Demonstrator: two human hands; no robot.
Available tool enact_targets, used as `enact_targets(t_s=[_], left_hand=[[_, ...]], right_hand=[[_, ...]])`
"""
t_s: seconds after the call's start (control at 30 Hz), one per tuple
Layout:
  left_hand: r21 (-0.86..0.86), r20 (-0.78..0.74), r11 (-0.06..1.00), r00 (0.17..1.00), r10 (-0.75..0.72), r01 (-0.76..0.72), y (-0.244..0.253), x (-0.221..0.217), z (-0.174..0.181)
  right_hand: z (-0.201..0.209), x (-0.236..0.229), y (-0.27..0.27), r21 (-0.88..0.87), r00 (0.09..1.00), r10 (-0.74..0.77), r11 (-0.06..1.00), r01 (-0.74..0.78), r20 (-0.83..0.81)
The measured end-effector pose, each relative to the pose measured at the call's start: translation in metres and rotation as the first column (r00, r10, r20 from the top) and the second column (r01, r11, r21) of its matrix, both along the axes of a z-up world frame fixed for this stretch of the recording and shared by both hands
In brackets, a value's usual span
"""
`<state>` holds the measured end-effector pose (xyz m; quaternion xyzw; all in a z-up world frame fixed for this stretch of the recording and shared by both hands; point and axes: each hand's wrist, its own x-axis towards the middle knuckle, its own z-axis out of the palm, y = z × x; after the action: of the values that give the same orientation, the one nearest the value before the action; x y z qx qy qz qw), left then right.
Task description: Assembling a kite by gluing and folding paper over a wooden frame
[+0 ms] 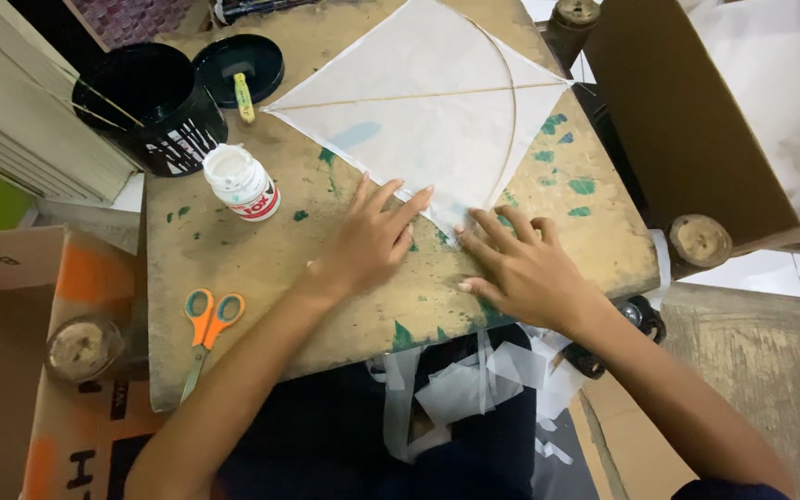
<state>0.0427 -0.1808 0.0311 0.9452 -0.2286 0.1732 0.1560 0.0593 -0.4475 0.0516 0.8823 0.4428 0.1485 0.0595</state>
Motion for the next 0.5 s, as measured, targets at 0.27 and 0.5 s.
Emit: enact_targets(t_s=[0.27,0.5], left_hand=[[-0.016,-0.043,1.000,0.999,-0.008,0.007,0.000,-0.002,0.005],[0.047,-0.017,0.999,1.000,0.012,-0.011,0.002,0.000,0.006]], right_hand=[[0.002,0.013,0.021,-0.025,0.999,0.028,0.999,-0.028,0.018],[0.001,0.015,0.023,-0.074,0.995,0.050,0.996,-0.044,0.087]])
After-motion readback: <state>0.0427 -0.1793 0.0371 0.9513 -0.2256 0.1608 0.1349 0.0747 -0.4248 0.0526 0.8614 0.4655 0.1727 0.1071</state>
